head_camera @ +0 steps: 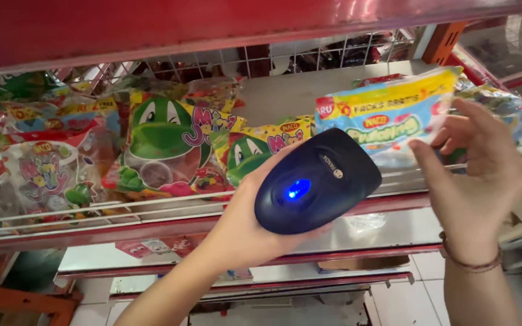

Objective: The person repeatedly picks snack packages from a cardboard box, scans them with a handheld barcode scanner, and places them on a refrigerated display shelf. The person handles multiple snack packages one at a time and arranges them on the shelf.

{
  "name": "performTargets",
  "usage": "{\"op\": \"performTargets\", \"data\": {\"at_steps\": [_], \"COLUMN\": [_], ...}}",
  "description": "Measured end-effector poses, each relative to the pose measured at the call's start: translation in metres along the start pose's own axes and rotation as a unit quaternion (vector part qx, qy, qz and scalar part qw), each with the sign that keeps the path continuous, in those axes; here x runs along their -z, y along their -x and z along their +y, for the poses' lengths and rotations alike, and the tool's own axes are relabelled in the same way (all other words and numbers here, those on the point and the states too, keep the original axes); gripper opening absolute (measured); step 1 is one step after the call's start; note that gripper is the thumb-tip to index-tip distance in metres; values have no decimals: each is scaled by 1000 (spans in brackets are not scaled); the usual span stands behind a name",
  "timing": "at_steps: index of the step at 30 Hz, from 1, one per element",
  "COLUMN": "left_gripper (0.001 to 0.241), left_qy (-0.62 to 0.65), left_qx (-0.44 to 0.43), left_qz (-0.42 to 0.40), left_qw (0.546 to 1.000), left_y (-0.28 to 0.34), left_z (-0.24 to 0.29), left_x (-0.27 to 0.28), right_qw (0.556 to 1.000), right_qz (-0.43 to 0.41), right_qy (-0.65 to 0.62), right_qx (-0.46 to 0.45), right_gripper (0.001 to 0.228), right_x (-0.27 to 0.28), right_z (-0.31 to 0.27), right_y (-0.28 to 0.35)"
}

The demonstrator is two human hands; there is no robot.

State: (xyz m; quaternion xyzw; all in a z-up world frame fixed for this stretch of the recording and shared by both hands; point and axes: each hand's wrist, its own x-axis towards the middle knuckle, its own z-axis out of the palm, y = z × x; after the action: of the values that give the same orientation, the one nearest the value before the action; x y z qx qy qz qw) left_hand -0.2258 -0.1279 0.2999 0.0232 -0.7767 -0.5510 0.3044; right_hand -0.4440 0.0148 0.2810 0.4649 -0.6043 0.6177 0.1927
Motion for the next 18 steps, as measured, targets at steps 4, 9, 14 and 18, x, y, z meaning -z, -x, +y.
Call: {"op": "performTargets", "data": {"at_steps": [4,9,14,18], "left_gripper": [82,82,67,64], "left_qy": [-44,-93,-74,-36], "left_qx": [65,51,91,67], "left_qz": [-15,-34,-45,-71], "left_qw": [997,994,992,995], "left_y": [-4,-7,-6,-3], "left_z": [3,5,7,6], "left_x": [2,2,1,2], "right_qw": [994,986,965,963], "right_qz": [-39,-44,-48,-106], "right_qy": [101,156,229,196], "right_qx": [10,34,117,148], "right_gripper": [51,37,31,40], "right_x": [1,5,3,-6], "right_z": [3,4,2,-1], "right_y": [2,4,11,20]}}
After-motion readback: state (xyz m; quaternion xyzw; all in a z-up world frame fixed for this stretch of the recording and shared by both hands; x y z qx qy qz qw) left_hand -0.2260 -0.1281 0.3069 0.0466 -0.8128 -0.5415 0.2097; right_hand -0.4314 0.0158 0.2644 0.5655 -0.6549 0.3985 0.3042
